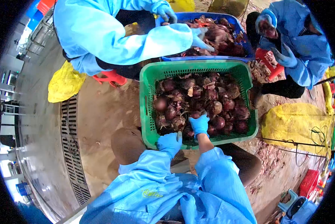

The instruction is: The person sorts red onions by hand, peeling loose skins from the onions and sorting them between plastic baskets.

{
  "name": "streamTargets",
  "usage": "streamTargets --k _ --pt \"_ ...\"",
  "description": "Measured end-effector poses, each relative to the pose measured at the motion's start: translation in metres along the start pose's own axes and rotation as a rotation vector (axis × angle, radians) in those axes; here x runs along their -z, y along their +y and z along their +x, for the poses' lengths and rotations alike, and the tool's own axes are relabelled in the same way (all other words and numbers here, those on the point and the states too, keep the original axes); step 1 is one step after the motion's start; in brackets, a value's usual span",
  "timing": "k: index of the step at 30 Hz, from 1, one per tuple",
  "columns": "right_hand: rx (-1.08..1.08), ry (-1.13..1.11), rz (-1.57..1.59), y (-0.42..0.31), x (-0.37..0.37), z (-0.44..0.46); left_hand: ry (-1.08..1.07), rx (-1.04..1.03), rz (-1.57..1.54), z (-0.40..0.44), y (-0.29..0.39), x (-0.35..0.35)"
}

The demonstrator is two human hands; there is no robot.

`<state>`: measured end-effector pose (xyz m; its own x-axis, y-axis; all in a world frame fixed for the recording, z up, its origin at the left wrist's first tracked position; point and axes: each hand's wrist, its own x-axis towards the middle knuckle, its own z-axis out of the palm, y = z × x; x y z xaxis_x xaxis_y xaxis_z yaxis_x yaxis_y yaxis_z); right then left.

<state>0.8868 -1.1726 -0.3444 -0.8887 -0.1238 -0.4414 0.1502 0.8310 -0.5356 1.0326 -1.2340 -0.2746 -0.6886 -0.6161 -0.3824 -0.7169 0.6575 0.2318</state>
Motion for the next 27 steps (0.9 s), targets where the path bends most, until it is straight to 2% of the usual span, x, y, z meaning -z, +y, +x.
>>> streamTargets --k 2,4,5,6,8,9,10,12,14,16,18,20,24,27 --pt "0.001 0.012 0.004 0.02 -0.014 0.009 -0.005 0.006 -0.007 0.001 0.0 -0.002" --pt "0.354 -0.047 0.459 0.026 -0.01 0.008 0.001 -0.001 -0.024 0.004 -0.002 -0.005" --pt "0.387 -0.178 0.752 0.032 -0.006 0.006 0.02 -0.021 -0.007 0.003 -0.003 -0.007" --pt "0.387 -0.178 0.747 0.025 0.008 -0.003 0.035 -0.041 0.008 0.002 -0.002 -0.009" --pt "0.134 -0.437 1.098 0.01 0.043 -0.027 0.052 -0.057 -0.007 0.001 -0.004 -0.014" --pt "0.167 -0.534 1.162 0.001 0.06 -0.038 0.084 -0.075 -0.018 0.002 -0.004 -0.013" --pt "0.174 -0.52 1.162 -0.005 0.071 -0.048 0.087 -0.089 -0.023 0.002 -0.004 -0.011" --pt "0.118 -0.665 1.495 -0.008 0.083 -0.066 0.028 -0.044 -0.037 0.0 -0.001 -0.002" --pt "0.186 -0.661 1.606 0.004 0.073 -0.062 0.038 -0.073 -0.04 0.001 -0.002 -0.004" --pt "-0.125 -0.759 1.841 0.005 0.073 -0.063 -0.009 -0.029 -0.032 -0.001 0.001 0.006" --pt "-0.053 -0.706 1.872 -0.003 0.071 -0.068 -0.022 -0.024 -0.045 0.001 0.0 0.0" --pt "-0.149 -0.548 1.886 -0.014 0.081 -0.073 -0.034 -0.024 -0.058 0.005 -0.002 -0.007" --pt "-0.024 -0.524 1.927 -0.008 0.076 -0.063 -0.006 -0.048 -0.081 0.004 -0.004 -0.009" --pt "-0.011 -0.529 1.953 -0.011 0.073 -0.06 0.022 -0.066 -0.092 0.005 -0.004 -0.011"
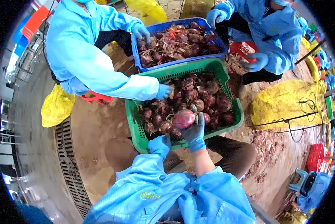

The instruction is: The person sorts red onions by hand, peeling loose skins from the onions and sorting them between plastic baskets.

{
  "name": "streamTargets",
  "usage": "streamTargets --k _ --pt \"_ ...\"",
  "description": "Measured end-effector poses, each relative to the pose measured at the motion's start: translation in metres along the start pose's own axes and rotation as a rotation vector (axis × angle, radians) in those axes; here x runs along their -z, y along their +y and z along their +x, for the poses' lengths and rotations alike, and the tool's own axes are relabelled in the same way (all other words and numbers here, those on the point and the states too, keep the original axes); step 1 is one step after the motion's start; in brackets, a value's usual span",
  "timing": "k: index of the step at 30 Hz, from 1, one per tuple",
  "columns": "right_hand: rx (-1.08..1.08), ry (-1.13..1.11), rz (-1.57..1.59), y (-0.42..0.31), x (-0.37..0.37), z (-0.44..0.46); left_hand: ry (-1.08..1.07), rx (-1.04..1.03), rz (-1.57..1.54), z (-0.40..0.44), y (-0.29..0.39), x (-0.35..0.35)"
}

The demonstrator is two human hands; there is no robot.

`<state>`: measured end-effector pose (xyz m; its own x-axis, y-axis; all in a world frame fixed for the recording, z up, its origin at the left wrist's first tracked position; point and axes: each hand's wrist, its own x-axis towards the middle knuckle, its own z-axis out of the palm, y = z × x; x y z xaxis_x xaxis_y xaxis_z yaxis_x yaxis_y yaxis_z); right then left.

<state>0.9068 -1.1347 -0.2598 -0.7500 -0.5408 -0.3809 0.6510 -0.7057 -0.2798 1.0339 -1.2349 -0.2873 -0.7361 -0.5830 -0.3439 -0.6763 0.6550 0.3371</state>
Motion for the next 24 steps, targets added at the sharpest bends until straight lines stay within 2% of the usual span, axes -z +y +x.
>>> streamTargets --k 3,5,6,8,13,15,16,17,19,20,21,24 --pt "0.021 0.027 0.027 0.007 0.002 0.002 0.011 -0.006 0.003 0.0 -0.001 -0.002" --pt "-0.049 0.013 0.167 0.011 -0.002 0.0 0.013 -0.015 0.007 0.0 0.001 -0.001" --pt "-0.026 0.043 0.169 0.017 0.001 0.002 -0.019 0.011 0.029 0.0 0.005 0.004" --pt "-0.159 0.037 0.213 0.018 0.012 -0.004 -0.139 0.044 0.065 -0.002 0.011 0.019" --pt "-0.134 0.07 0.364 0.009 0.018 -0.011 -0.022 -0.041 -0.016 -0.002 -0.004 -0.003" --pt "0.059 0.048 0.159 -0.02 0.011 -0.019 -0.062 -0.016 0.005 0.001 0.001 -0.006" --pt "0.088 0.05 0.137 -0.039 0.003 -0.025 -0.081 -0.005 0.007 0.002 0.004 -0.005" --pt "0.161 -0.094 0.102 -0.058 -0.005 -0.031 -0.098 0.011 0.013 0.003 0.004 -0.002" --pt "0.396 0.005 -0.032 -0.11 -0.029 -0.047 -0.119 0.036 0.03 0.005 0.006 -0.001" --pt "0.573 -0.161 -0.15 -0.14 -0.052 -0.057 -0.117 0.048 0.041 0.005 0.007 -0.002" --pt "0.711 -0.206 -0.258 -0.168 -0.073 -0.068 -0.117 0.055 0.05 0.004 0.006 -0.004" --pt "1.178 -0.211 -0.624 -0.265 -0.13 -0.113 -0.011 0.032 0.147 0.004 0.003 -0.013"
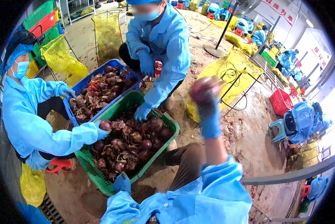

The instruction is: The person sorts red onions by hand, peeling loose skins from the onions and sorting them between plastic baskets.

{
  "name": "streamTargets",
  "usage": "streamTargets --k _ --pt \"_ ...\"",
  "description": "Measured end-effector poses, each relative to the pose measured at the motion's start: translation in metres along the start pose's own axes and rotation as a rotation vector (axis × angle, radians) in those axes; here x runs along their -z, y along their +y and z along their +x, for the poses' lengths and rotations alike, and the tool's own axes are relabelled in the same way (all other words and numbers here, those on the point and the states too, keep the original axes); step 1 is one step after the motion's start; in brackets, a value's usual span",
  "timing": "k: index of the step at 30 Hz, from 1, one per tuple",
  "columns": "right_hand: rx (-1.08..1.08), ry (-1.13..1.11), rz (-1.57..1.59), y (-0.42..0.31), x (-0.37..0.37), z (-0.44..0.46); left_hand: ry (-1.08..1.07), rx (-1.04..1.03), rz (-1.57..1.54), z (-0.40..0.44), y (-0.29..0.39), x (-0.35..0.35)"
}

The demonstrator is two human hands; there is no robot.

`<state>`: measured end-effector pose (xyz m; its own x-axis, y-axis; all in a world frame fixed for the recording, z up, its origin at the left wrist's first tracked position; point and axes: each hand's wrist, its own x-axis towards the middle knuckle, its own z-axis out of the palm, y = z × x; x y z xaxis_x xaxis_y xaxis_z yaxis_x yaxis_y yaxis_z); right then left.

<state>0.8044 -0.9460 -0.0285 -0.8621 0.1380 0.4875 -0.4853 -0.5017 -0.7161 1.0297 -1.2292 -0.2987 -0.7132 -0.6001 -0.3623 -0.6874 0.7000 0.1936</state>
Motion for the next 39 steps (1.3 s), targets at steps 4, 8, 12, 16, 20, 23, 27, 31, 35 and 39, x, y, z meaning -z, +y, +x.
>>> streamTargets --k 4,8,12,16,20,23,27,31,35,39 --pt "0.465 0.261 -0.379 -0.083 0.045 0.114 0.134 -0.054 -0.046 0.001 -0.001 -0.004" --pt "0.293 0.376 -0.565 -0.126 0.145 0.22 0.157 -0.012 0.01 0.0 0.001 -0.007" --pt "-0.046 0.194 -0.52 -0.079 0.11 0.154 -0.143 0.125 -0.035 0.005 0.008 0.01" --pt "-0.602 -0.236 -0.643 0.049 0.112 0.05 -0.174 0.053 -0.042 0.003 0.005 0.015" --pt "-0.84 -1.178 -1.238 0.172 0.064 -0.088 -0.046 0.023 0.008 0.005 0.003 0.006" --pt "-0.544 -1.342 -1.356 0.259 0.081 -0.151 -0.027 0.002 -0.041 0.003 0.003 0.008" --pt "-0.741 -1.043 -1.612 0.319 0.047 -0.161 0.044 -0.016 0.019 0.004 -0.001 -0.003" --pt "-0.996 -0.822 -1.604 0.337 0.02 -0.157 -0.041 0.02 0.01 0.006 0.001 0.005" --pt "-0.905 -0.642 -1.327 0.343 0.038 -0.172 -0.07 0.014 -0.032 0.004 0.0 0.007" --pt "-0.802 -0.5 -0.342 0.341 0.061 -0.184 0.042 -0.019 -0.041 0.006 -0.002 0.0"
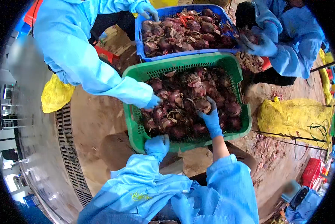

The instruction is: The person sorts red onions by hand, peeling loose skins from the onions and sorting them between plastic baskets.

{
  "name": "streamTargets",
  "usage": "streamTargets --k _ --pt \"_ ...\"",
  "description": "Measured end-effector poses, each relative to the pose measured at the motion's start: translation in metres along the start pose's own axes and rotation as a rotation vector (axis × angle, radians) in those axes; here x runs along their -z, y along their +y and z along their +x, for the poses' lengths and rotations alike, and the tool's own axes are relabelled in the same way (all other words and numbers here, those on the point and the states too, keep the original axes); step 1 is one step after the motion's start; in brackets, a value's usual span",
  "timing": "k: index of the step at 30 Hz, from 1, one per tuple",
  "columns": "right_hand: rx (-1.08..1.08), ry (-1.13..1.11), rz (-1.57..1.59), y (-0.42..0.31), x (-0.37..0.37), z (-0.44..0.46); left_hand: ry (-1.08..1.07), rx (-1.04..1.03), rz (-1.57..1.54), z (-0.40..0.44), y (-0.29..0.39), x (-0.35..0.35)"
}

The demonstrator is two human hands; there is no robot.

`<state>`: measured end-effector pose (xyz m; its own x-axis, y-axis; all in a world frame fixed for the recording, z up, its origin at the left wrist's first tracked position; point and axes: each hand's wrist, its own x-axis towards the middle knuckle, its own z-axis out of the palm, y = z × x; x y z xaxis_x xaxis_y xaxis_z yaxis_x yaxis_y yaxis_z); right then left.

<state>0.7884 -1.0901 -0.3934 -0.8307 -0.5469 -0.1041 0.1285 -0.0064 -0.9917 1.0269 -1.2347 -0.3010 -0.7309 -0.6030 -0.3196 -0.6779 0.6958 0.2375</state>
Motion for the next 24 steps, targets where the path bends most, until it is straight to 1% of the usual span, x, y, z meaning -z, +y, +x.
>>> streamTargets --k 2,4,5,6,8,10,11,12,13,15,16,17,18,19,20,21,22,23,24 --pt "-0.113 0.043 0.26 -0.046 -0.012 -0.03 0.098 -0.032 0.02 -0.003 0.003 0.003" --pt "-0.17 0.136 0.256 -0.098 -0.031 -0.056 0.109 -0.045 0.022 -0.003 0.003 0.003" --pt "-0.198 0.114 0.443 -0.118 -0.038 -0.065 0.12 -0.06 0.017 -0.003 0.003 0.004" --pt "-0.195 0.103 0.531 -0.126 -0.042 -0.074 0.121 -0.067 0.024 -0.004 0.003 0.005" --pt "-0.074 0.032 0.663 -0.125 -0.045 -0.079 0.132 -0.092 0.027 -0.005 0.003 0.007" --pt "-0.081 0.015 0.754 -0.141 -0.047 -0.09 0.075 -0.082 0.042 -0.005 0.004 0.009" --pt "-0.123 0.019 0.814 -0.149 -0.047 -0.097 0.024 -0.064 0.043 -0.005 0.005 0.011" --pt "-0.165 0.022 0.874 -0.155 -0.044 -0.102 0.034 -0.085 0.037 -0.005 0.006 0.011" --pt "-0.143 0.03 0.867 -0.154 -0.038 -0.104 0.015 -0.043 0.038 -0.004 0.006 0.009" --pt "-0.074 -0.173 1.043 -0.147 -0.026 -0.104 -0.013 0.009 0.034 -0.003 0.006 0.006" --pt "-0.037 -0.212 1.127 -0.144 -0.022 -0.104 -0.07 0.062 0.074 -0.001 0.007 0.007" --pt "-0.023 -0.109 1.085 -0.155 -0.024 -0.109 -0.105 0.035 0.061 -0.001 0.005 0.009" --pt "0.011 0.007 1.035 -0.17 -0.025 -0.114 -0.177 0.102 0.061 -0.005 0.015 0.026" --pt "0.057 0.038 1.051 -0.179 -0.016 -0.119 -0.198 0.115 0.06 0.001 0.007 0.009" --pt "0.121 0.135 0.924 -0.199 -0.007 -0.124 -0.15 0.093 0.073 -0.002 0.009 0.012" --pt "0.228 0.243 0.825 -0.217 0.012 -0.129 -0.164 0.053 0.054 -0.001 0.007 0.01" --pt "0.318 0.342 0.729 -0.234 0.031 -0.13 -0.165 0.085 0.112 -0.002 0.012 0.013" --pt "0.347 0.628 0.657 -0.25 0.055 -0.128 -0.187 0.061 0.093 -0.005 0.015 0.022" --pt "0.519 0.481 0.521 -0.277 0.093 -0.13 -0.088 0.022 0.084 -0.005 0.007 0.009"
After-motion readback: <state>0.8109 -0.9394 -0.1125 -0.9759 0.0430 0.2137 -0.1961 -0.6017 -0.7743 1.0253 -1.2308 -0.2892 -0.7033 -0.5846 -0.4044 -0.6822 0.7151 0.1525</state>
